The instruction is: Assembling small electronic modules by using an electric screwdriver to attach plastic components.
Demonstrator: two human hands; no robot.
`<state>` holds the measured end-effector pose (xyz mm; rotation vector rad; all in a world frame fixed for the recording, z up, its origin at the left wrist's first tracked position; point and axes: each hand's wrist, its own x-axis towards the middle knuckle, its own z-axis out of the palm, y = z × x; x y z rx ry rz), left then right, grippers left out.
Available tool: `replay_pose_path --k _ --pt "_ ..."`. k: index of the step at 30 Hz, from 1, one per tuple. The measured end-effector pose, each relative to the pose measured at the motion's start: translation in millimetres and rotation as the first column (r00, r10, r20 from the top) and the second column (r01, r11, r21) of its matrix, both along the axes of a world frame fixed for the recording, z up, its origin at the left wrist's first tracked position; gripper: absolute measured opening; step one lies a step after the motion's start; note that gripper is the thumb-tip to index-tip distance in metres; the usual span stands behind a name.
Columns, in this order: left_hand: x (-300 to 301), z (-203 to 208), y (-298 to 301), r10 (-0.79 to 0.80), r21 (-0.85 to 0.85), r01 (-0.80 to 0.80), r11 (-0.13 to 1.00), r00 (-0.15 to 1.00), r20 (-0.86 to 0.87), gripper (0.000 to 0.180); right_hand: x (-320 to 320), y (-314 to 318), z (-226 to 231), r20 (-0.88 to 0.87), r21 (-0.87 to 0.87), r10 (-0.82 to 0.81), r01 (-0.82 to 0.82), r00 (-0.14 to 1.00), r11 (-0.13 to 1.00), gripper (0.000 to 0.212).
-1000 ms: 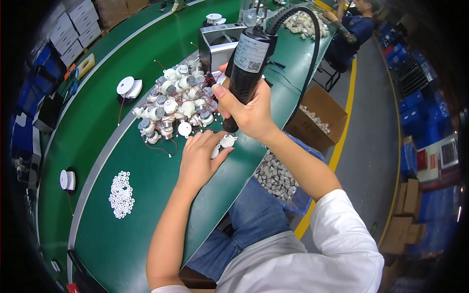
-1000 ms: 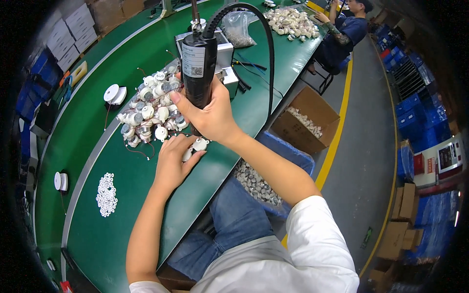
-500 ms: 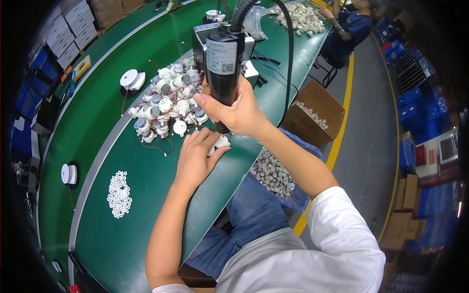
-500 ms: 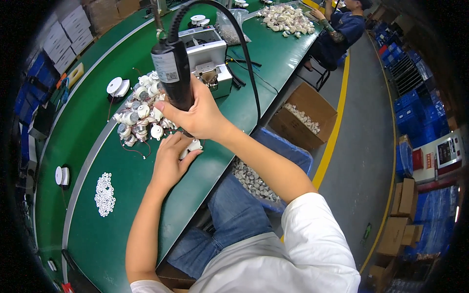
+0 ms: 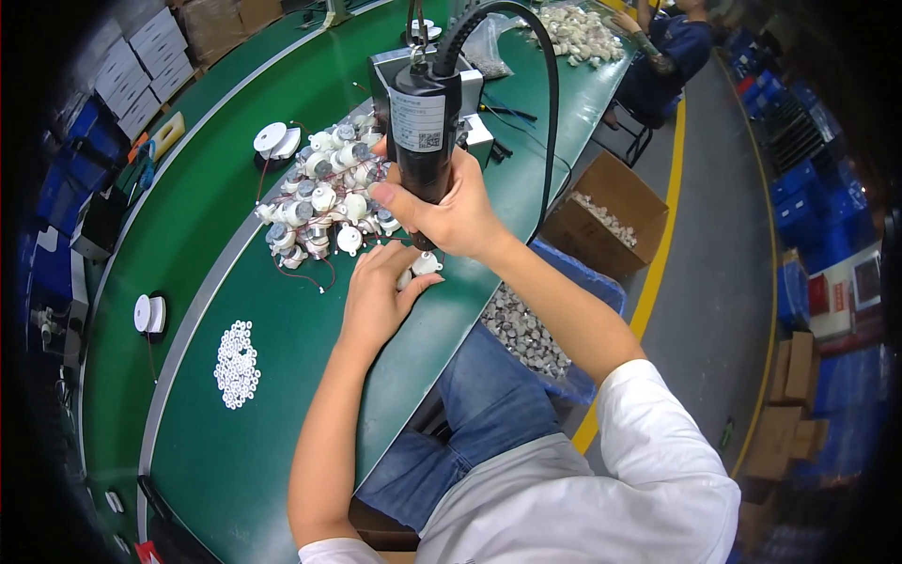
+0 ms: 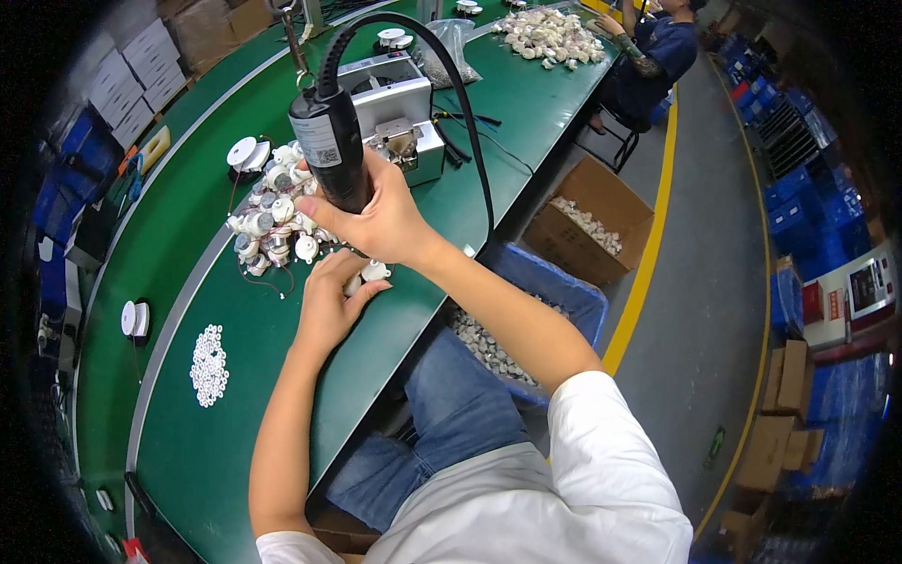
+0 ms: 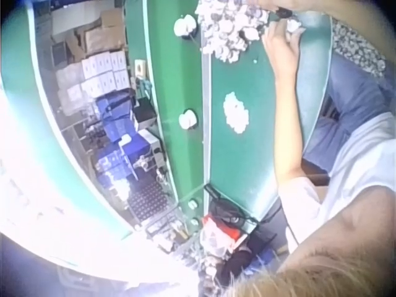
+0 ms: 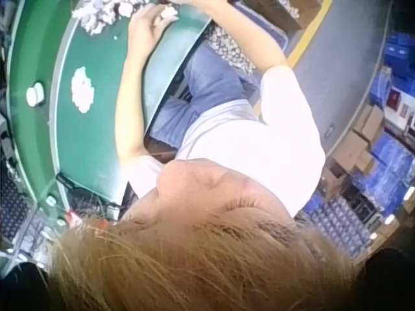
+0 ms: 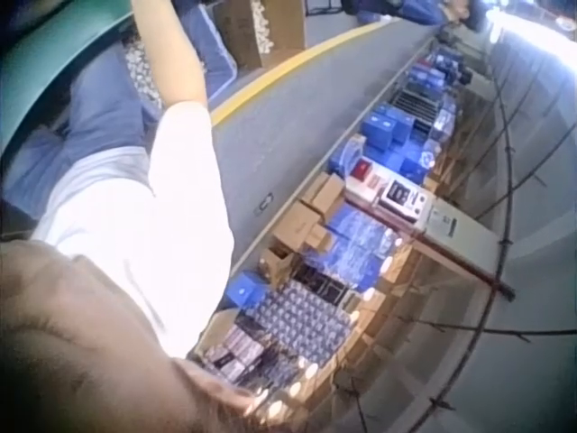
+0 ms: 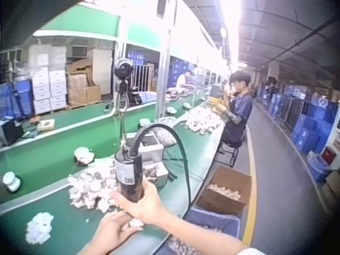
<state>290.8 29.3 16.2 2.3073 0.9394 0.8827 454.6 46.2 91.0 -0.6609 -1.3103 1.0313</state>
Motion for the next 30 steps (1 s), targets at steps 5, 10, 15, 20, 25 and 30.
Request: replay_pose_path --k 5,10,15,20,25,30 --pt "1 -1 -1 0.008 0.011 -0.008 1.0 1.0 0.006 0.041 2 9 -1 0.07 0.044 -0.02 0.017 0.997 0.999 0.049" --pt "1 4 -1 0.015 -0.014 -0.016 1.0 0.999 -0.032 0.04 26 21 41 -0.123 0.084 0.21 -0.201 0.97 0.976 0.08" --pt "0 3 -3 0.036 0.025 -0.035 0.999 0.999 -0.037 0.036 18 9 109 -0.279 -0.021 0.141 -0.152 0.95 0.988 0.087" --pt "-1 -1 -3 0.022 0.041 -0.021 0.999 1.0 -0.021 0.035 23 28 72 -0.044 0.06 0.182 -0.179 0.982 0.982 0.086" --pt "1 3 -3 0.018 0.052 -0.018 0.999 1.0 -0.009 0.032 16 18 30 0.053 0.116 0.055 -0.061 0.997 0.991 0.085" --pt "0 1 -3 0.022 0.074 -0.019 0.997 0.999 -0.04 0.032 10 15 21 -0.105 0.015 0.088 -0.087 0.991 0.996 0.086"
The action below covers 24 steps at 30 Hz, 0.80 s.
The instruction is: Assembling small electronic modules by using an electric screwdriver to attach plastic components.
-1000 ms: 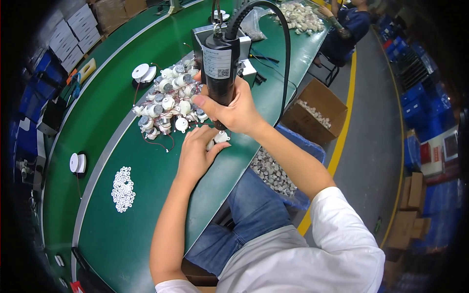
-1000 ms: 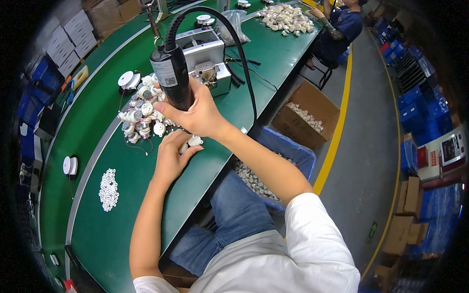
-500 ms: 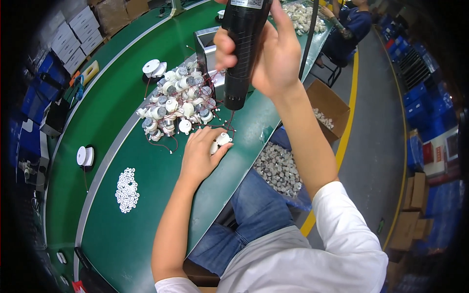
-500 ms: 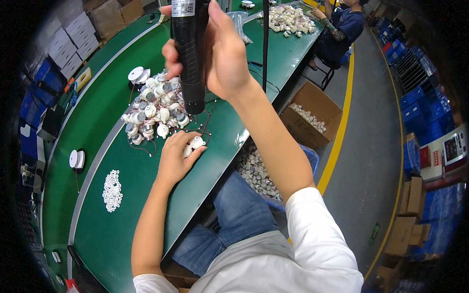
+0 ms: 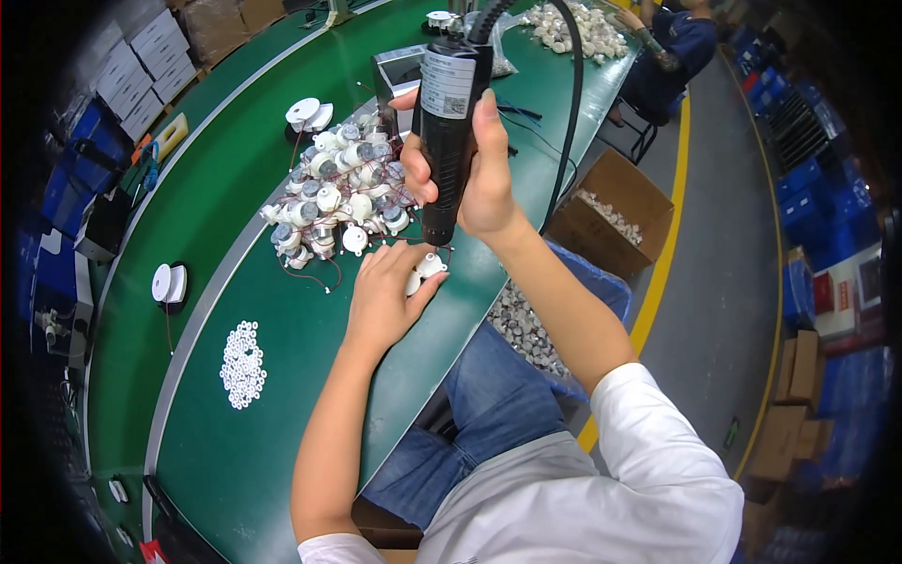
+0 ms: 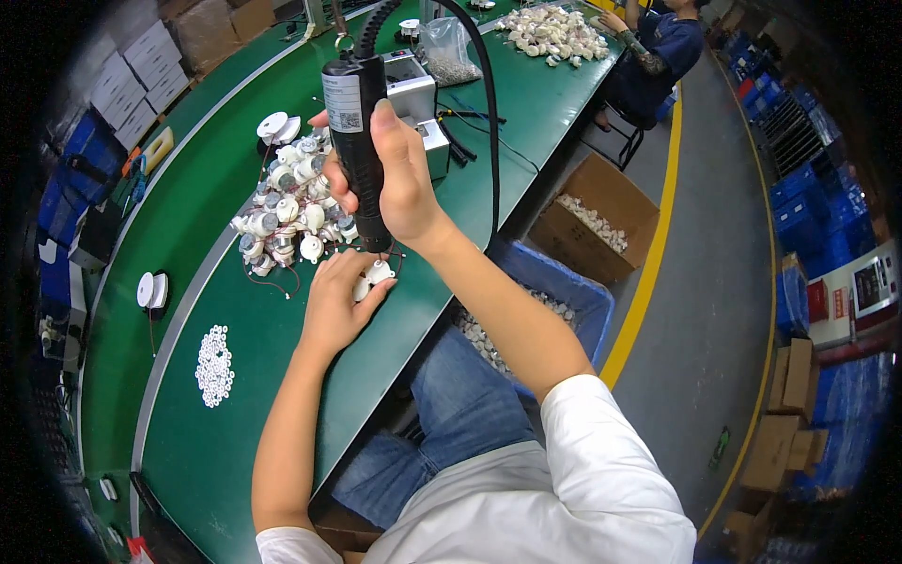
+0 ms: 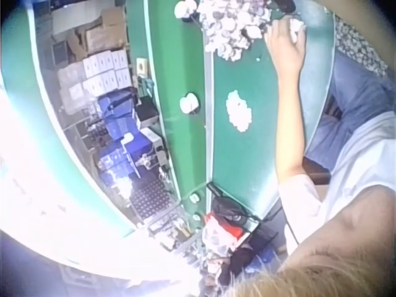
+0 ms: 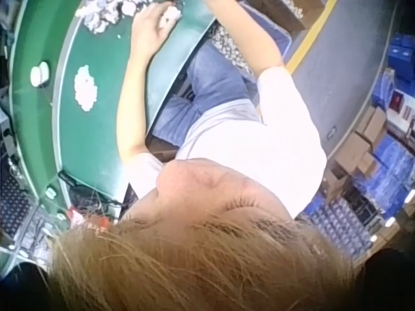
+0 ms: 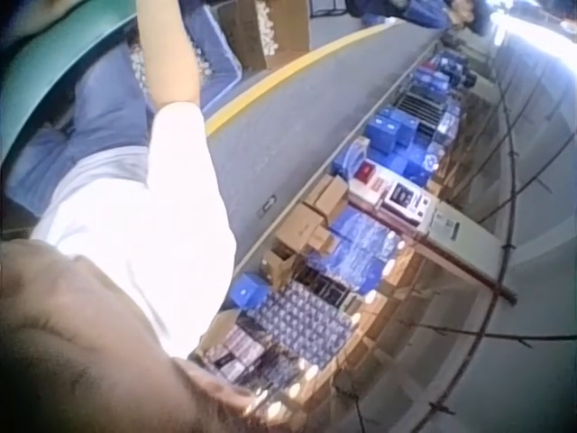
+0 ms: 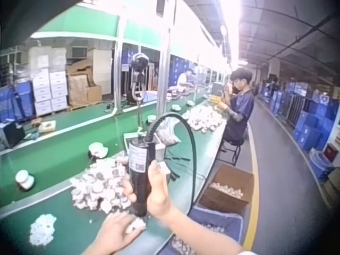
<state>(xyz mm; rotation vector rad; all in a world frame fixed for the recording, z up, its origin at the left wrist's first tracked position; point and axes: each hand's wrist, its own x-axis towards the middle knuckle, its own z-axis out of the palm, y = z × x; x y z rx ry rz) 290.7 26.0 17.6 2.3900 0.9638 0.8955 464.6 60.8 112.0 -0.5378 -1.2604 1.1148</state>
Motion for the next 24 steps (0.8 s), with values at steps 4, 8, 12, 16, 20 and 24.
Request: replay_pose_path --k 4,8,12,16,20,24 --pt "0 1 0 -0.033 0.019 0.034 0.999 0.999 -0.031 0.035 0 0 -5 -0.051 0.003 0.02 -0.02 0.999 1.0 0.085" --pt "0 3 -1 -0.04 0.023 0.042 0.999 0.997 -0.061 0.033 2 -1 -12 -0.05 -0.01 0.012 -0.013 0.999 1.0 0.087" --pt "-1 8 -2 -0.048 0.006 0.048 0.999 0.998 -0.039 0.031 3 -2 -15 -0.099 -0.016 -0.002 0.001 0.995 1.0 0.089" --pt "-2 7 -1 -0.058 -0.012 0.057 0.998 0.998 -0.027 0.032 3 -4 -12 -0.165 -0.017 0.005 -0.008 0.986 1.0 0.09" --pt "0 8 -2 -0.053 -0.007 0.052 0.999 0.998 -0.046 0.03 3 -8 -10 -0.16 -0.016 -0.032 0.03 0.987 0.999 0.09" --pt "-1 7 -2 -0.054 -0.001 0.054 0.999 0.997 -0.048 0.028 4 -6 -16 -0.162 -0.004 -0.034 0.034 0.986 0.999 0.089"
